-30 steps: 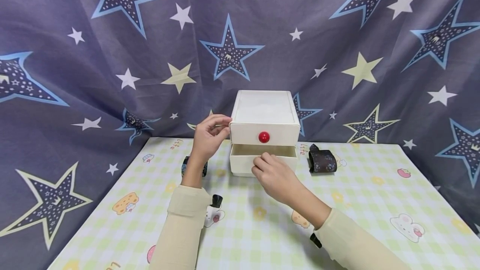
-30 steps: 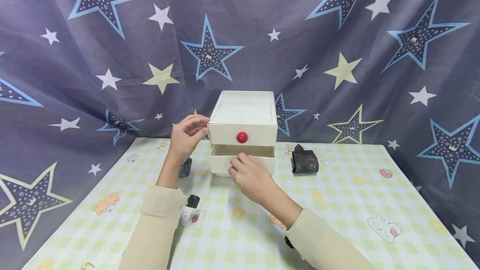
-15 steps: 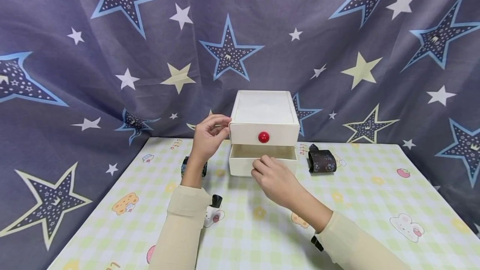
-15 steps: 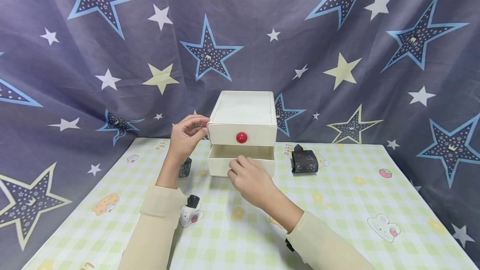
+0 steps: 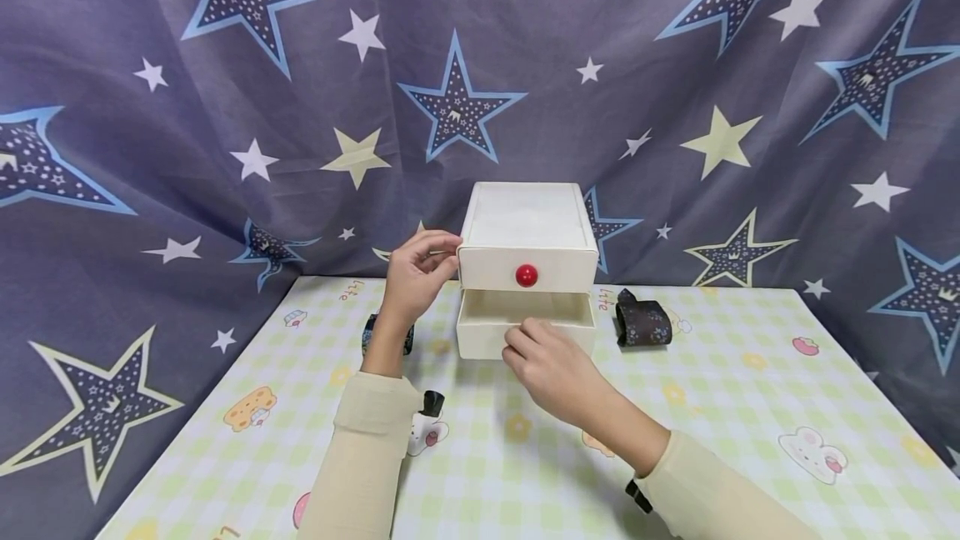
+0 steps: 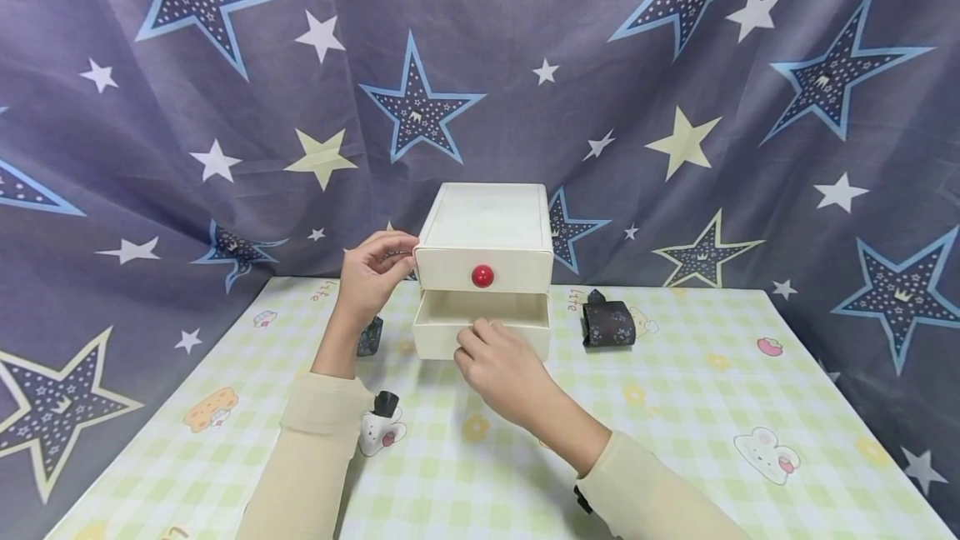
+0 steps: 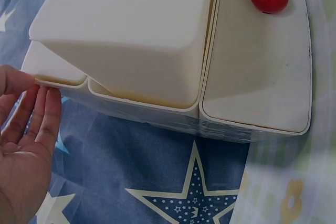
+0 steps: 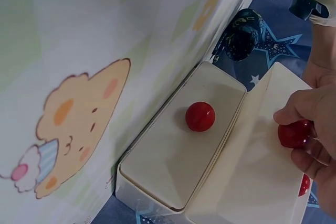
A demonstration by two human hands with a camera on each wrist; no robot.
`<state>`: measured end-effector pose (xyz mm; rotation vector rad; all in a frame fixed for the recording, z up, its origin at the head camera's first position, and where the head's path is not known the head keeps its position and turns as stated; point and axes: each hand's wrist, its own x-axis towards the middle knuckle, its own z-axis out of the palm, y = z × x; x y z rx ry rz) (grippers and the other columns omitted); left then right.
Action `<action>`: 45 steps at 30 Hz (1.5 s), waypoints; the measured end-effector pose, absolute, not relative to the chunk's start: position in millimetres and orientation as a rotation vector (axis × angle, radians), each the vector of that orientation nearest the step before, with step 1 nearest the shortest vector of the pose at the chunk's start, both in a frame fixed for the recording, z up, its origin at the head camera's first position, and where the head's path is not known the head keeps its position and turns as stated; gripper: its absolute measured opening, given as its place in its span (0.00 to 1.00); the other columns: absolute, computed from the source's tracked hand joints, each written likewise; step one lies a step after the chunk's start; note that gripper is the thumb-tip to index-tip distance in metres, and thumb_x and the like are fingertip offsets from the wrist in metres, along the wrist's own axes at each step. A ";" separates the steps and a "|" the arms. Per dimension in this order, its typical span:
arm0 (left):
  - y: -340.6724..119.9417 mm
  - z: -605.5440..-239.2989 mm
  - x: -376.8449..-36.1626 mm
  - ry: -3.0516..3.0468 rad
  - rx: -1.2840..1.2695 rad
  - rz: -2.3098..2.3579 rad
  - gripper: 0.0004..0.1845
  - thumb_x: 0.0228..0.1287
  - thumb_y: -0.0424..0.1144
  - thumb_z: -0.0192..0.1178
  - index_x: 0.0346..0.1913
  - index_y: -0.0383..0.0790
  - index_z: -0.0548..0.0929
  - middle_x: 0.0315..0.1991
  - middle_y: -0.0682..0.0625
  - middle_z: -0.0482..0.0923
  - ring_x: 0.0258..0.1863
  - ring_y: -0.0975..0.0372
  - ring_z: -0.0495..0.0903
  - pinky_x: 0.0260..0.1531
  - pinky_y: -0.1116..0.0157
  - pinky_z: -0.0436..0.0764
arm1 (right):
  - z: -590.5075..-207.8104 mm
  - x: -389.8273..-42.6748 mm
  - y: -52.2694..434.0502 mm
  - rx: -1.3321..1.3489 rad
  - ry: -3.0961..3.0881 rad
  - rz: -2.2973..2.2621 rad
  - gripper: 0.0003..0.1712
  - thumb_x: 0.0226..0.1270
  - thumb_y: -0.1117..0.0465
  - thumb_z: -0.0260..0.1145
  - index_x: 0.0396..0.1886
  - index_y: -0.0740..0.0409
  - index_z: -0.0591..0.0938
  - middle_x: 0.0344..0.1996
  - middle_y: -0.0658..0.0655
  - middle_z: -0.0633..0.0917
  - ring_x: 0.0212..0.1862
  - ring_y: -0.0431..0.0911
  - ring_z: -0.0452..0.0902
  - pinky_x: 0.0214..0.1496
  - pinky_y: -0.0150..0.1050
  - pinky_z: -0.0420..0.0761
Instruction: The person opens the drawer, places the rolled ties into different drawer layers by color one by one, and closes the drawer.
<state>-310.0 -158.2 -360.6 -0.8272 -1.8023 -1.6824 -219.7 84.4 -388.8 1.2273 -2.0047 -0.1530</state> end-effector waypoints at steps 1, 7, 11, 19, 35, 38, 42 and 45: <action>-158.2 -360.6 -309.9 -1.804 -0.825 -1.680 0.12 0.62 0.17 0.64 0.48 0.23 0.86 0.50 0.35 0.80 0.45 0.60 0.84 0.50 0.64 0.85 | -388.6 -218.8 84.5 1.227 -2.004 -0.153 0.13 0.67 0.71 0.54 0.30 0.59 0.83 0.35 0.55 0.79 0.37 0.50 0.69 0.42 0.39 0.75; -158.2 -361.1 -310.2 -1.803 -0.817 -1.679 0.12 0.62 0.17 0.64 0.48 0.23 0.86 0.50 0.35 0.80 0.45 0.61 0.84 0.51 0.63 0.85 | -388.7 -214.1 84.8 1.221 -2.008 -0.170 0.12 0.68 0.70 0.54 0.30 0.58 0.83 0.35 0.54 0.78 0.37 0.50 0.68 0.36 0.36 0.72; -158.0 -361.4 -310.3 -1.801 -0.816 -1.681 0.12 0.62 0.16 0.64 0.48 0.22 0.86 0.50 0.35 0.80 0.45 0.61 0.84 0.51 0.63 0.85 | -389.4 -211.4 85.2 1.224 -2.009 -0.182 0.11 0.69 0.69 0.55 0.29 0.58 0.82 0.34 0.53 0.78 0.36 0.49 0.67 0.34 0.36 0.72; -157.6 -360.3 -309.2 -1.809 -0.806 -1.667 0.12 0.61 0.17 0.64 0.48 0.23 0.86 0.50 0.34 0.80 0.45 0.61 0.84 0.50 0.64 0.85 | -389.3 -205.7 85.7 1.234 -2.024 -0.174 0.12 0.70 0.67 0.55 0.31 0.57 0.83 0.36 0.53 0.79 0.36 0.48 0.68 0.34 0.36 0.73; -156.1 -360.4 -308.6 -1.839 -0.775 -1.673 0.13 0.61 0.15 0.63 0.49 0.18 0.84 0.52 0.28 0.78 0.46 0.59 0.84 0.51 0.64 0.85 | -391.6 -197.8 86.2 1.236 -2.001 -0.183 0.12 0.68 0.67 0.53 0.30 0.57 0.83 0.35 0.52 0.78 0.36 0.47 0.68 0.32 0.34 0.72; -156.1 -360.4 -308.4 -1.833 -0.776 -1.672 0.13 0.61 0.16 0.63 0.49 0.20 0.85 0.51 0.30 0.79 0.45 0.62 0.84 0.51 0.65 0.85 | -392.4 -195.7 86.1 1.239 -1.999 -0.175 0.12 0.67 0.68 0.53 0.30 0.57 0.82 0.35 0.52 0.78 0.36 0.47 0.68 0.32 0.34 0.72; -156.6 -360.5 -308.9 -1.808 -0.801 -1.672 0.12 0.62 0.17 0.64 0.48 0.22 0.86 0.50 0.33 0.80 0.45 0.62 0.84 0.50 0.65 0.85 | -393.2 -193.0 86.4 1.244 -2.000 -0.166 0.12 0.67 0.69 0.54 0.29 0.57 0.82 0.35 0.52 0.78 0.35 0.47 0.67 0.32 0.34 0.71; -157.2 -361.1 -309.9 -1.799 -0.818 -1.669 0.12 0.62 0.17 0.64 0.48 0.23 0.86 0.50 0.34 0.80 0.45 0.61 0.85 0.50 0.64 0.86 | -393.6 -191.0 86.9 1.248 -2.003 -0.172 0.14 0.68 0.71 0.52 0.29 0.57 0.82 0.34 0.53 0.78 0.36 0.47 0.67 0.32 0.34 0.71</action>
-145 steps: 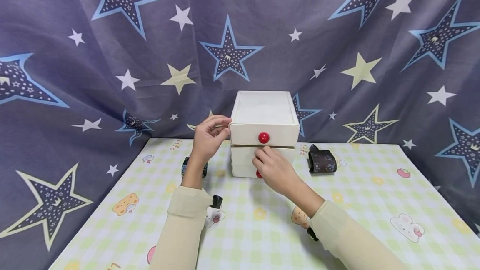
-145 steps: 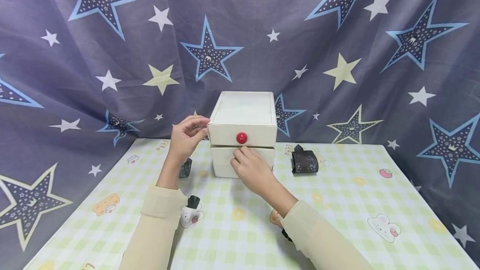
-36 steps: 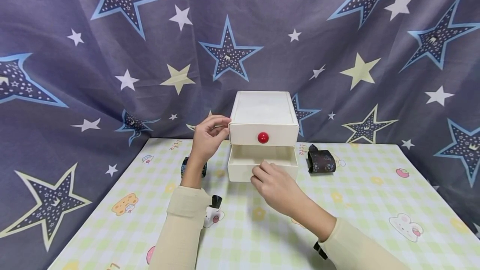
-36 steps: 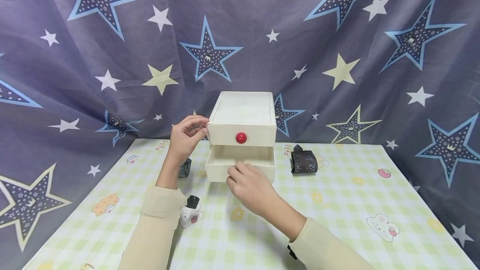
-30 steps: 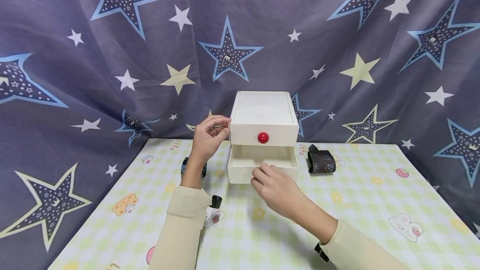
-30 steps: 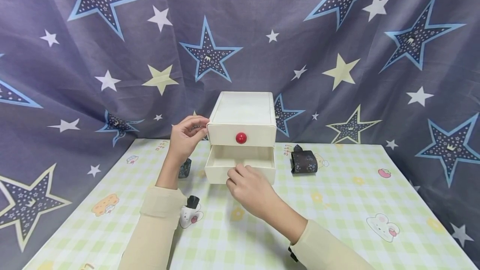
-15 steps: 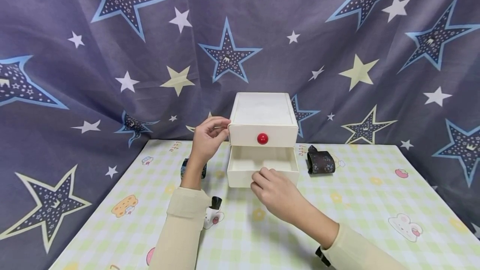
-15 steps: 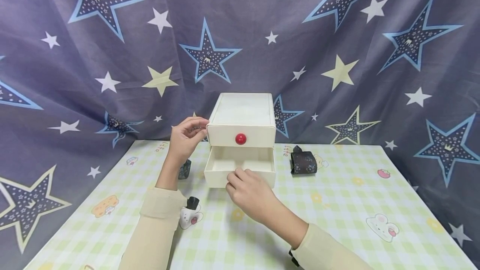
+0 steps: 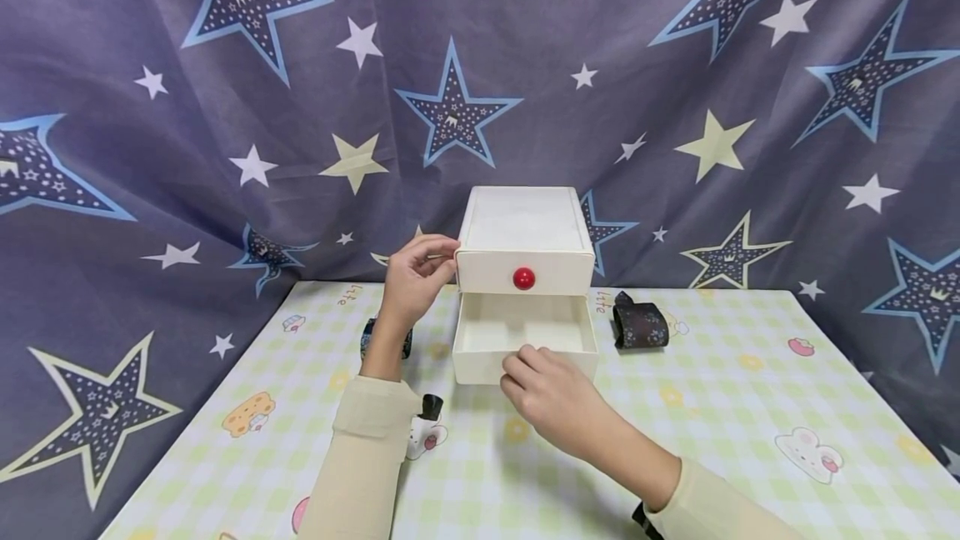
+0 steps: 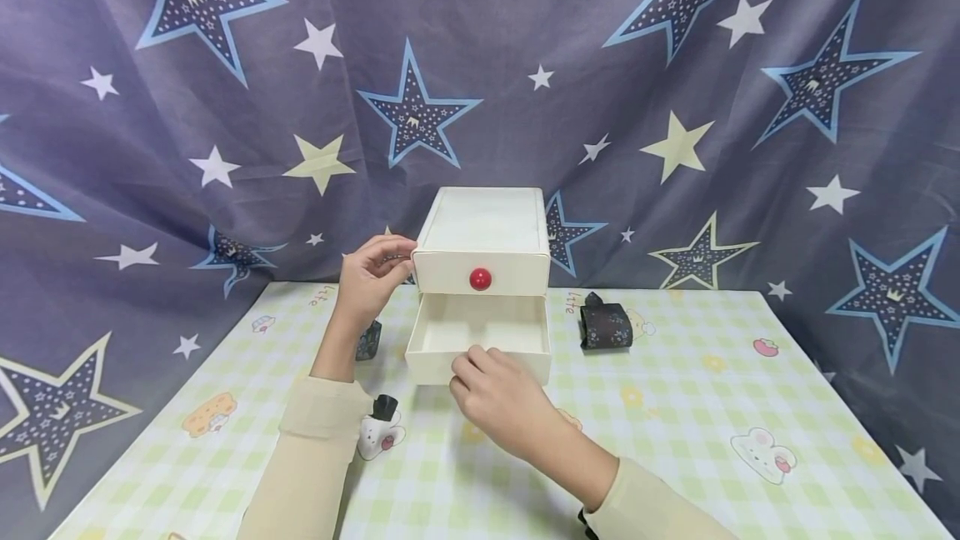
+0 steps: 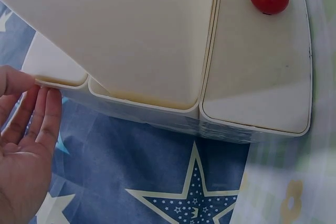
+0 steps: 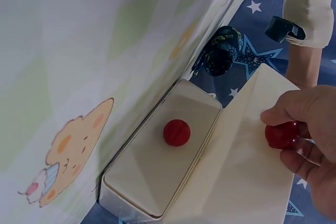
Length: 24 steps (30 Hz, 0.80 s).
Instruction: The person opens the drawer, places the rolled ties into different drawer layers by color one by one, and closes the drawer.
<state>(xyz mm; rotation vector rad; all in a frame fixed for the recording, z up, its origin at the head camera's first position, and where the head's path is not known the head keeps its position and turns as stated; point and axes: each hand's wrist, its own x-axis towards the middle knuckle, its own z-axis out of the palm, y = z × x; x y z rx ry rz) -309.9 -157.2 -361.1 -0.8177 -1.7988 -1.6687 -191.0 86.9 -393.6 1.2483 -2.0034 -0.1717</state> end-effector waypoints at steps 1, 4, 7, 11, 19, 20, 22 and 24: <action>-157.3 -361.3 -310.1 -1.800 -0.817 -1.669 0.12 0.62 0.17 0.64 0.48 0.23 0.86 0.50 0.34 0.80 0.45 0.61 0.85 0.49 0.64 0.86 | -393.7 -190.3 87.0 1.250 -2.005 -0.174 0.14 0.69 0.71 0.52 0.30 0.57 0.82 0.34 0.53 0.78 0.35 0.47 0.67 0.32 0.34 0.71; -157.4 -361.7 -310.2 -1.808 -0.811 -1.669 0.12 0.62 0.17 0.64 0.48 0.23 0.86 0.50 0.34 0.80 0.45 0.61 0.85 0.50 0.63 0.86 | -394.0 -187.8 87.5 1.256 -2.012 -0.185 0.13 0.69 0.71 0.54 0.31 0.57 0.83 0.35 0.53 0.78 0.36 0.47 0.67 0.32 0.34 0.71; -157.2 -361.7 -309.4 -1.807 -0.804 -1.674 0.12 0.61 0.17 0.64 0.48 0.23 0.86 0.50 0.34 0.80 0.45 0.62 0.85 0.49 0.65 0.86 | -394.3 -185.5 88.1 1.256 -2.016 -0.193 0.08 0.66 0.70 0.59 0.31 0.57 0.83 0.35 0.53 0.78 0.36 0.46 0.68 0.32 0.34 0.71; -155.9 -359.1 -305.4 -1.809 -0.792 -1.681 0.12 0.61 0.16 0.64 0.48 0.22 0.85 0.50 0.33 0.80 0.45 0.62 0.84 0.50 0.65 0.85 | -394.9 -183.0 88.6 1.255 -2.013 -0.192 0.05 0.64 0.69 0.65 0.31 0.57 0.83 0.35 0.52 0.78 0.36 0.46 0.68 0.32 0.33 0.72; -156.1 -359.8 -307.3 -1.827 -0.777 -1.691 0.13 0.62 0.16 0.63 0.49 0.20 0.85 0.52 0.31 0.79 0.45 0.61 0.84 0.51 0.65 0.85 | -394.1 -178.8 88.8 1.260 -2.015 -0.181 0.04 0.64 0.68 0.67 0.31 0.57 0.83 0.36 0.52 0.77 0.36 0.46 0.68 0.33 0.33 0.71; -156.1 -359.6 -307.4 -1.832 -0.772 -1.691 0.13 0.62 0.15 0.63 0.50 0.20 0.84 0.52 0.30 0.79 0.45 0.61 0.84 0.51 0.65 0.85 | -394.0 -178.1 88.8 1.260 -2.016 -0.182 0.04 0.64 0.68 0.68 0.31 0.57 0.83 0.36 0.52 0.77 0.37 0.46 0.68 0.33 0.33 0.72; -156.1 -358.8 -307.0 -1.842 -0.763 -1.694 0.13 0.61 0.14 0.62 0.50 0.18 0.84 0.52 0.29 0.78 0.46 0.61 0.83 0.51 0.64 0.85 | -393.8 -176.8 88.9 1.262 -2.015 -0.185 0.04 0.64 0.68 0.68 0.31 0.57 0.83 0.35 0.52 0.77 0.37 0.46 0.68 0.33 0.33 0.72; -155.8 -357.6 -305.9 -1.848 -0.759 -1.697 0.13 0.61 0.14 0.62 0.49 0.17 0.83 0.52 0.28 0.78 0.46 0.60 0.84 0.51 0.63 0.85 | -393.8 -175.6 89.0 1.265 -2.014 -0.185 0.04 0.65 0.69 0.66 0.31 0.57 0.83 0.35 0.52 0.77 0.36 0.46 0.68 0.33 0.33 0.72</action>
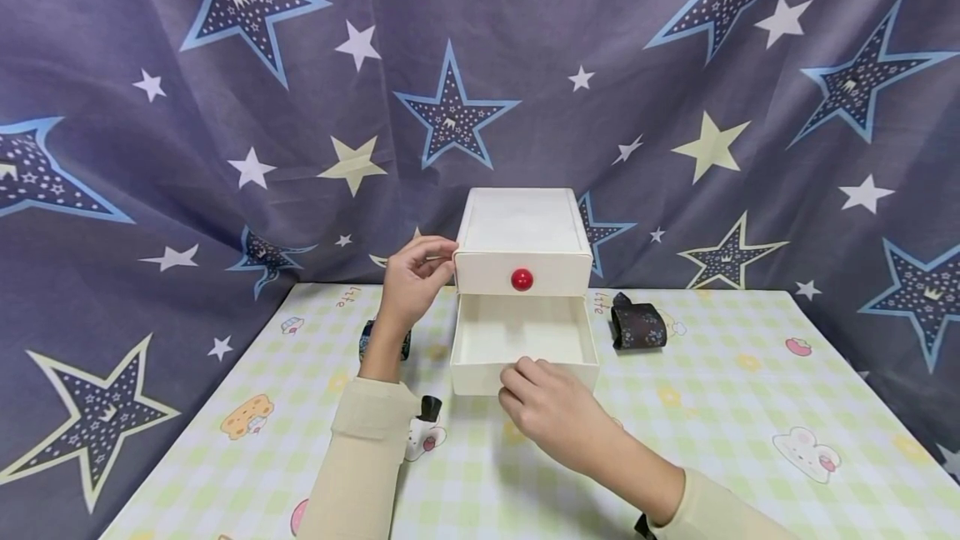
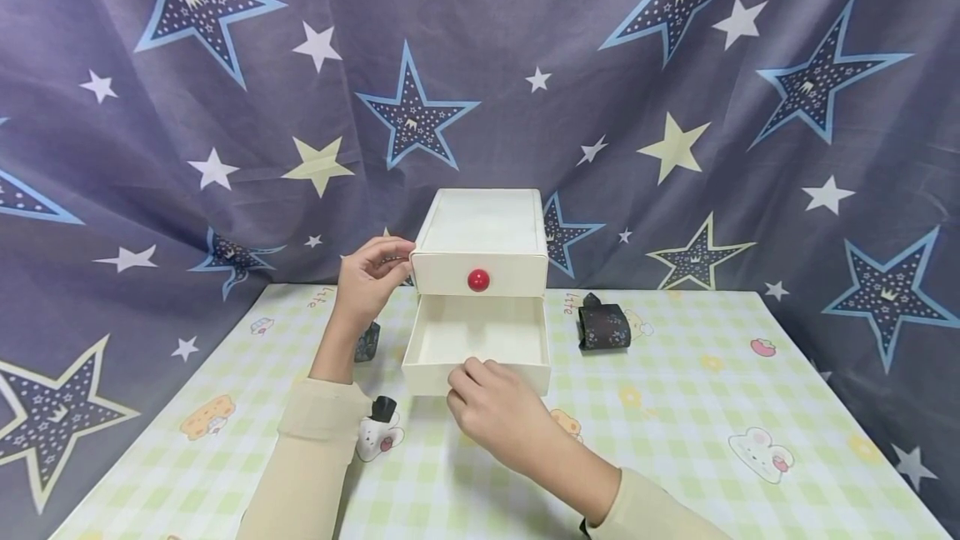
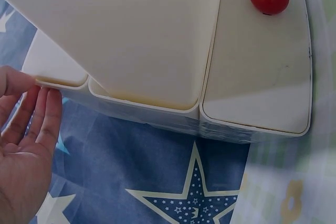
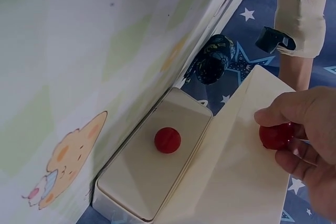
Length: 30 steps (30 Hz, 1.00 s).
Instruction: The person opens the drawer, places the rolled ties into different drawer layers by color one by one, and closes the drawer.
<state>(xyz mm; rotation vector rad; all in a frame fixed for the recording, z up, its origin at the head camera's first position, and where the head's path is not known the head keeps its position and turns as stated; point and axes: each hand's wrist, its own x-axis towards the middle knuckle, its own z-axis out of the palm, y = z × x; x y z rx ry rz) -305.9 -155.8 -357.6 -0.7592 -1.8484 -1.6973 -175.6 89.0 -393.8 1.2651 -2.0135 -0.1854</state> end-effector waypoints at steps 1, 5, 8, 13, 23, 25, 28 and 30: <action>-155.4 -356.3 -304.4 -1.849 -0.760 -1.698 0.13 0.61 0.14 0.62 0.49 0.16 0.83 0.52 0.28 0.78 0.46 0.60 0.84 0.52 0.63 0.85 | -393.8 -175.0 89.2 1.267 -2.013 -0.183 0.04 0.65 0.69 0.66 0.31 0.57 0.83 0.35 0.52 0.77 0.36 0.46 0.68 0.33 0.33 0.72; -151.9 -347.4 -293.0 -1.847 -0.767 -1.703 0.12 0.61 0.14 0.61 0.49 0.15 0.82 0.51 0.27 0.78 0.46 0.60 0.84 0.52 0.63 0.85 | -393.0 -171.9 90.0 1.273 -2.021 -0.198 0.04 0.65 0.69 0.66 0.31 0.57 0.83 0.35 0.52 0.77 0.36 0.46 0.68 0.33 0.33 0.72; -149.7 -342.6 -287.1 -1.842 -0.772 -1.698 0.12 0.61 0.15 0.61 0.48 0.14 0.82 0.51 0.27 0.77 0.45 0.61 0.84 0.51 0.64 0.85 | -391.9 -169.0 90.5 1.275 -2.039 -0.225 0.04 0.63 0.68 0.71 0.32 0.56 0.84 0.36 0.52 0.77 0.37 0.46 0.69 0.34 0.33 0.73; -151.4 -346.9 -293.5 -1.838 -0.774 -1.695 0.12 0.61 0.14 0.61 0.48 0.14 0.82 0.50 0.26 0.77 0.45 0.60 0.84 0.51 0.64 0.85 | -390.6 -164.8 90.9 1.280 -2.039 -0.249 0.05 0.60 0.67 0.73 0.33 0.56 0.84 0.36 0.51 0.78 0.37 0.45 0.69 0.35 0.32 0.74; -155.7 -358.2 -306.4 -1.830 -0.775 -1.694 0.13 0.62 0.16 0.63 0.50 0.19 0.84 0.52 0.30 0.79 0.46 0.59 0.83 0.51 0.64 0.85 | -390.8 -159.3 91.3 1.292 -2.006 -0.238 0.04 0.64 0.68 0.68 0.32 0.56 0.84 0.35 0.51 0.77 0.36 0.45 0.68 0.35 0.31 0.74; -156.0 -359.3 -307.3 -1.823 -0.778 -1.695 0.13 0.62 0.17 0.64 0.50 0.21 0.85 0.52 0.31 0.79 0.46 0.60 0.84 0.51 0.65 0.85 | -390.9 -158.4 91.1 1.293 -2.004 -0.238 0.04 0.64 0.68 0.67 0.32 0.56 0.84 0.35 0.51 0.77 0.36 0.45 0.68 0.35 0.31 0.74; -156.2 -359.8 -307.6 -1.814 -0.785 -1.695 0.13 0.62 0.17 0.65 0.49 0.22 0.85 0.51 0.32 0.80 0.46 0.61 0.84 0.50 0.66 0.85 | -390.9 -156.9 90.7 1.296 -2.000 -0.251 0.04 0.64 0.67 0.66 0.32 0.55 0.85 0.35 0.51 0.77 0.36 0.45 0.69 0.35 0.32 0.75; -156.2 -360.2 -307.9 -1.810 -0.791 -1.691 0.12 0.62 0.17 0.65 0.49 0.22 0.86 0.51 0.33 0.80 0.45 0.61 0.84 0.49 0.66 0.85 | -391.0 -155.9 90.6 1.301 -2.000 -0.262 0.03 0.64 0.67 0.67 0.32 0.55 0.85 0.35 0.51 0.77 0.37 0.45 0.69 0.35 0.32 0.75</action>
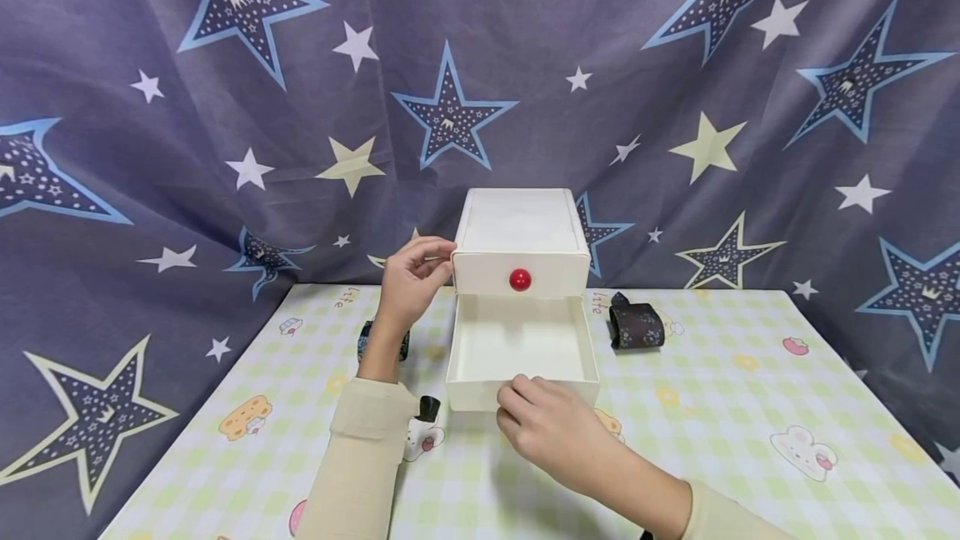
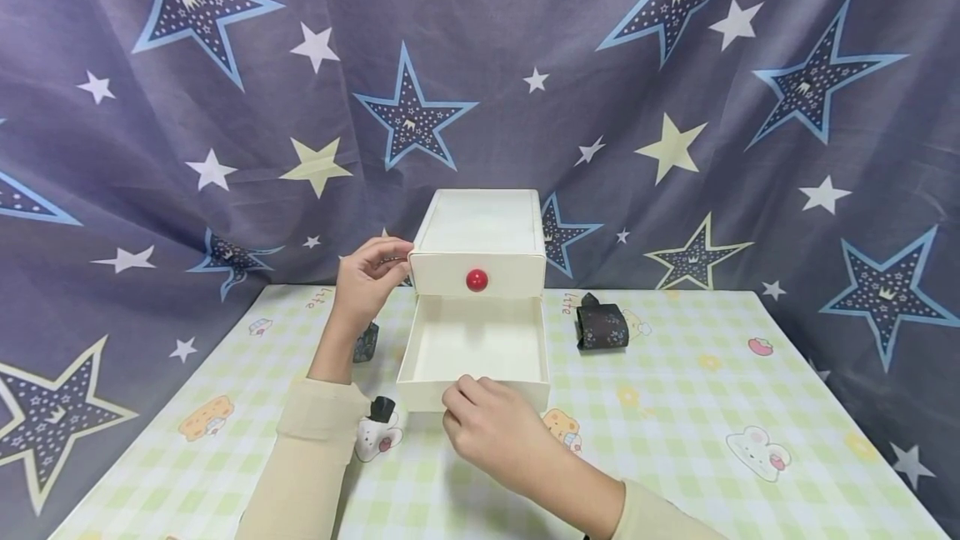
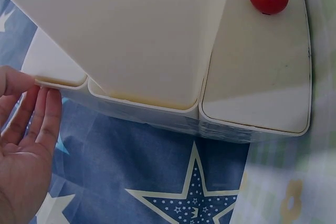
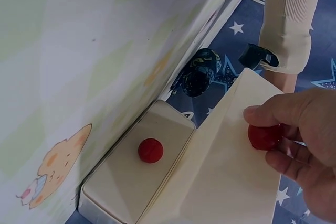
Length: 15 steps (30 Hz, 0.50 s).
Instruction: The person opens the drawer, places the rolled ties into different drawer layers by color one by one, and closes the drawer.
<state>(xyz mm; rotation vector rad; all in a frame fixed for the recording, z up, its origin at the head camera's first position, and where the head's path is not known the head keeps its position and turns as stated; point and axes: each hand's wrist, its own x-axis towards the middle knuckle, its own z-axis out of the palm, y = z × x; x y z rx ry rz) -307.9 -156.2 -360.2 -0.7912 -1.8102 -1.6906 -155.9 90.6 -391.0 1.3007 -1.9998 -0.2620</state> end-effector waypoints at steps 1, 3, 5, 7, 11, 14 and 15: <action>-156.4 -360.3 -308.0 -1.809 -0.795 -1.688 0.12 0.62 0.18 0.65 0.49 0.23 0.86 0.51 0.34 0.80 0.45 0.61 0.84 0.49 0.66 0.85 | -391.1 -155.5 90.6 1.303 -1.999 -0.267 0.03 0.64 0.67 0.68 0.33 0.55 0.85 0.35 0.51 0.77 0.37 0.45 0.69 0.35 0.32 0.75; -156.7 -360.5 -308.4 -1.807 -0.803 -1.684 0.12 0.62 0.18 0.65 0.49 0.23 0.86 0.50 0.34 0.80 0.45 0.61 0.84 0.49 0.66 0.86 | -391.3 -154.7 90.4 1.305 -1.998 -0.275 0.03 0.64 0.67 0.68 0.33 0.55 0.86 0.36 0.51 0.77 0.37 0.45 0.70 0.35 0.32 0.76; -156.7 -360.5 -308.4 -1.806 -0.808 -1.682 0.12 0.62 0.18 0.65 0.49 0.23 0.86 0.50 0.34 0.80 0.45 0.61 0.84 0.49 0.65 0.86 | -391.5 -154.0 90.6 1.305 -1.999 -0.276 0.03 0.64 0.67 0.68 0.33 0.55 0.86 0.35 0.52 0.77 0.37 0.45 0.70 0.36 0.32 0.76; -156.6 -360.4 -308.4 -1.808 -0.810 -1.681 0.12 0.62 0.18 0.65 0.49 0.23 0.86 0.50 0.34 0.80 0.45 0.61 0.84 0.49 0.65 0.86 | -391.7 -153.4 90.6 1.304 -1.997 -0.274 0.03 0.64 0.67 0.67 0.32 0.55 0.86 0.35 0.52 0.77 0.37 0.45 0.70 0.35 0.32 0.76; -156.6 -360.0 -307.6 -1.812 -0.802 -1.686 0.12 0.62 0.18 0.65 0.49 0.23 0.86 0.50 0.34 0.80 0.45 0.61 0.84 0.49 0.66 0.86 | -391.5 -152.6 90.6 1.307 -1.991 -0.267 0.04 0.65 0.66 0.65 0.32 0.55 0.85 0.35 0.51 0.77 0.36 0.45 0.70 0.36 0.32 0.76; -156.8 -359.7 -306.8 -1.814 -0.796 -1.692 0.12 0.62 0.18 0.65 0.49 0.23 0.86 0.51 0.34 0.80 0.45 0.61 0.84 0.49 0.66 0.86 | -391.1 -152.4 90.9 1.317 -1.996 -0.246 0.07 0.67 0.66 0.62 0.32 0.55 0.85 0.35 0.51 0.77 0.36 0.45 0.69 0.35 0.32 0.76; -156.8 -359.7 -306.6 -1.815 -0.794 -1.692 0.12 0.62 0.18 0.65 0.49 0.23 0.86 0.51 0.34 0.80 0.45 0.61 0.84 0.49 0.66 0.86 | -391.0 -152.4 91.0 1.321 -1.999 -0.234 0.08 0.68 0.65 0.60 0.32 0.55 0.85 0.34 0.51 0.77 0.36 0.45 0.69 0.35 0.32 0.75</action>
